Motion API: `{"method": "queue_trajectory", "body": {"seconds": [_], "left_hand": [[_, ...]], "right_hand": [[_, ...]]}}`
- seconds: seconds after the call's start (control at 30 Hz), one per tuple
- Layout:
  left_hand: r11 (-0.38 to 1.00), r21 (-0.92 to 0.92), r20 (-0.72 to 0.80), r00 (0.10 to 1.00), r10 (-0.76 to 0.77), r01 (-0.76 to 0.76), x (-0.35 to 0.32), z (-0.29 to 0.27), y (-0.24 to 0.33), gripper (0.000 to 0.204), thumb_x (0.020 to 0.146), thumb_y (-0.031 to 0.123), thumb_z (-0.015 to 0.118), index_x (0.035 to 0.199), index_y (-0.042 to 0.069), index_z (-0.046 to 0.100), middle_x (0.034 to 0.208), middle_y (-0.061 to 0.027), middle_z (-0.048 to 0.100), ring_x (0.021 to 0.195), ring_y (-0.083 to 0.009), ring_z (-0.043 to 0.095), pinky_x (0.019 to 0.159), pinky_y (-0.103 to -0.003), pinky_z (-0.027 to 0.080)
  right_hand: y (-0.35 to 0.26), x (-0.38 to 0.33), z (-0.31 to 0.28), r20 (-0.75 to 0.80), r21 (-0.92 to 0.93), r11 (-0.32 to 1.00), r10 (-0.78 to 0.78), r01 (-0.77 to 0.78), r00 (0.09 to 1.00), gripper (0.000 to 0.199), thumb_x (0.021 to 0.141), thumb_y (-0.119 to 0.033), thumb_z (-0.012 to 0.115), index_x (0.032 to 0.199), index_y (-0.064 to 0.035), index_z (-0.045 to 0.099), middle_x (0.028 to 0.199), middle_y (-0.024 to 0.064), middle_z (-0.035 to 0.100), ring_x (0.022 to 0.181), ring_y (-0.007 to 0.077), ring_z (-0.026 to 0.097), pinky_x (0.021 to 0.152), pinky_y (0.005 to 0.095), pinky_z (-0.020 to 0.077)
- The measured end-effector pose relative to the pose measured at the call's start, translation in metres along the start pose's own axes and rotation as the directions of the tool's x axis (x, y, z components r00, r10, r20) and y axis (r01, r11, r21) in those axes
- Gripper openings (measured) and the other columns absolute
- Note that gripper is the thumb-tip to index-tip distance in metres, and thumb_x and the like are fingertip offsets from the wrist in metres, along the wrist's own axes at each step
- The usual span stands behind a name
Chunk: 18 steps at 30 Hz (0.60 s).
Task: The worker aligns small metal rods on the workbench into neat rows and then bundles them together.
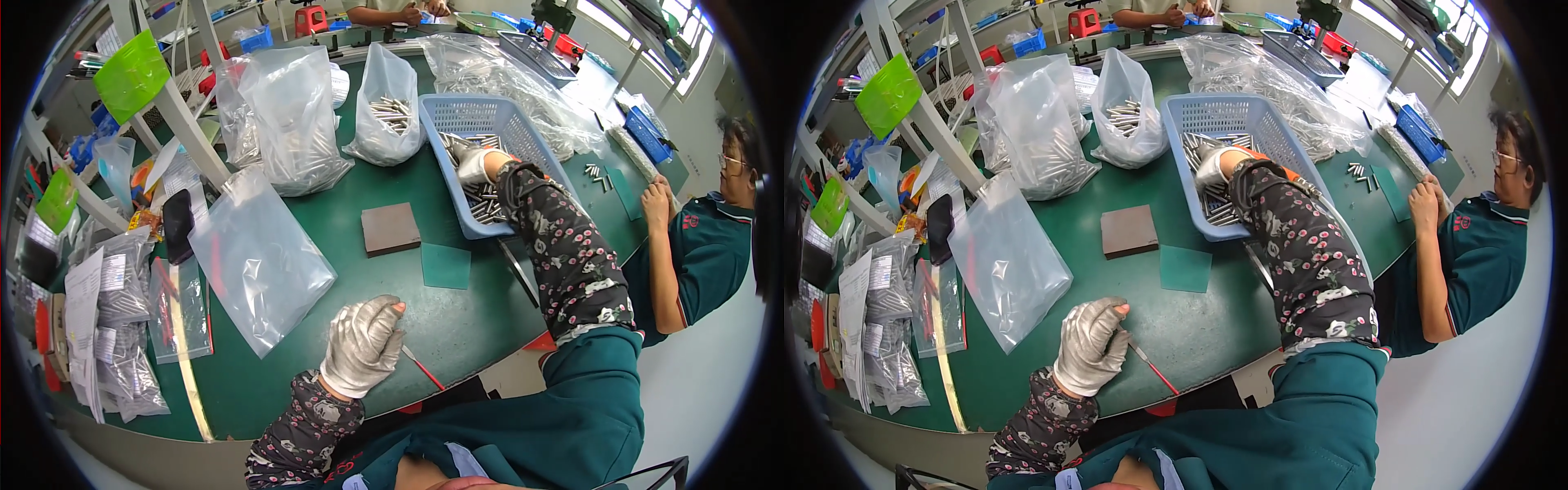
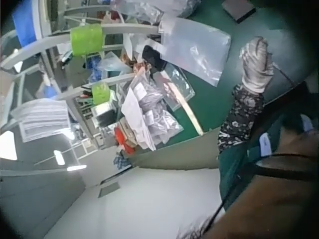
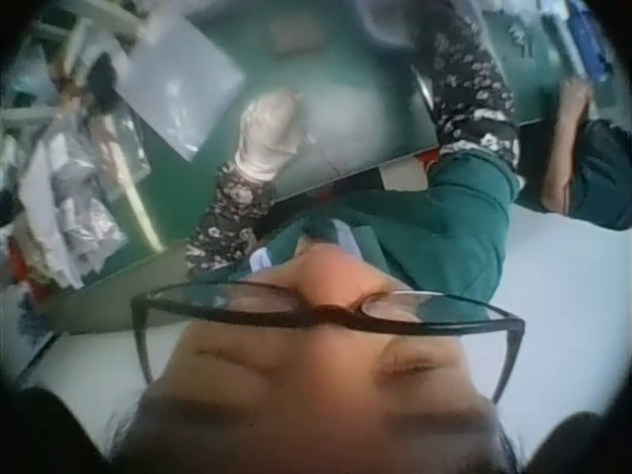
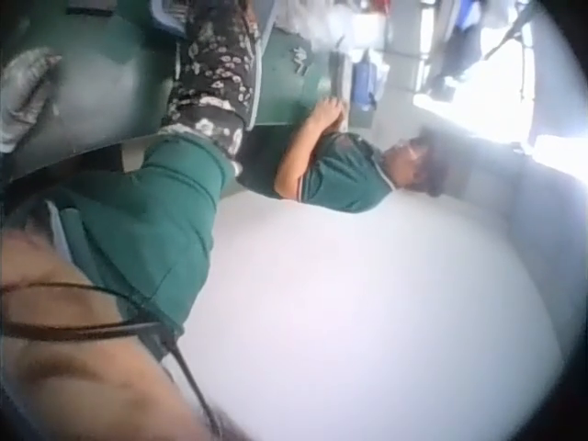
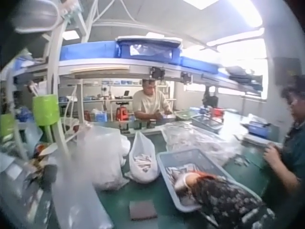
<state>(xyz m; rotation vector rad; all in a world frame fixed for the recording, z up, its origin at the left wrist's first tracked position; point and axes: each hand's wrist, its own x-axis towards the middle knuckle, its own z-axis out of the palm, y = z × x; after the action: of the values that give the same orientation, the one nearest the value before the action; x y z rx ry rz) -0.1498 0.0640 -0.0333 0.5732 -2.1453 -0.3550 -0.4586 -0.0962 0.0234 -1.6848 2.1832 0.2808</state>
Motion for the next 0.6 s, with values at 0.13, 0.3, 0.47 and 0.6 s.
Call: {"method": "queue_trajectory", "body": {"seconds": [0.13,0.3,0.47,0.6], "left_hand": [[1.0,-0.008,0.027,1.0,-0.008,0.008,0.0,0.0,-0.001,0.043,0.066,0.001,0.064,0.107,0.005,0.055,0.099,-0.012,0.059,0.073,-0.0279,0.058,0.065,-0.037,0.046],[1.0,-0.009,0.03,0.999,-0.021,0.021,0.0,0.001,-0.002,0.043,0.065,0.001,0.064,0.107,0.005,0.055,0.098,-0.0118,0.06,0.073,-0.0278,0.059,0.065,-0.037,0.046],[0.999,-0.008,0.047,0.998,-0.032,0.032,0.001,0.001,0.0,0.042,0.065,0.002,0.064,0.106,0.005,0.055,0.098,-0.0117,0.06,0.075,-0.0284,0.059,0.066,-0.037,0.047],[0.999,-0.011,0.036,0.999,-0.041,0.041,-0.001,0.0,-0.001,0.042,0.065,0.002,0.064,0.106,0.005,0.056,0.098,-0.0117,0.06,0.076,-0.0289,0.059,0.067,-0.037,0.047]], "right_hand": [[-0.002,-0.003,0.012,-0.041,-0.072,0.997,0.031,-0.034,0.999,0.099,0.05,-0.029,0.08,0.135,-0.0051,0.035,0.129,0.0271,0.045,0.117,0.038,0.05,0.094,0.0431,0.0433],[0.002,0.004,0.014,-0.067,-0.02,0.997,0.075,-0.077,0.995,0.087,0.059,-0.03,0.073,0.136,-0.0111,0.036,0.129,0.0277,0.045,0.115,0.0397,0.05,0.095,0.0439,0.0431],[0.001,0.0,0.019,-0.081,-0.05,0.996,0.076,-0.08,0.994,0.085,0.068,-0.034,0.065,0.141,-0.013,0.028,0.135,0.0304,0.037,0.122,0.0404,0.044,0.1,0.0439,0.0384],[-0.009,-0.004,0.019,-0.107,-0.048,0.995,0.082,-0.087,0.991,0.078,0.072,-0.033,0.062,0.139,-0.0107,0.03,0.132,0.032,0.039,0.121,0.0393,0.045,0.098,0.0434,0.0396]]}}
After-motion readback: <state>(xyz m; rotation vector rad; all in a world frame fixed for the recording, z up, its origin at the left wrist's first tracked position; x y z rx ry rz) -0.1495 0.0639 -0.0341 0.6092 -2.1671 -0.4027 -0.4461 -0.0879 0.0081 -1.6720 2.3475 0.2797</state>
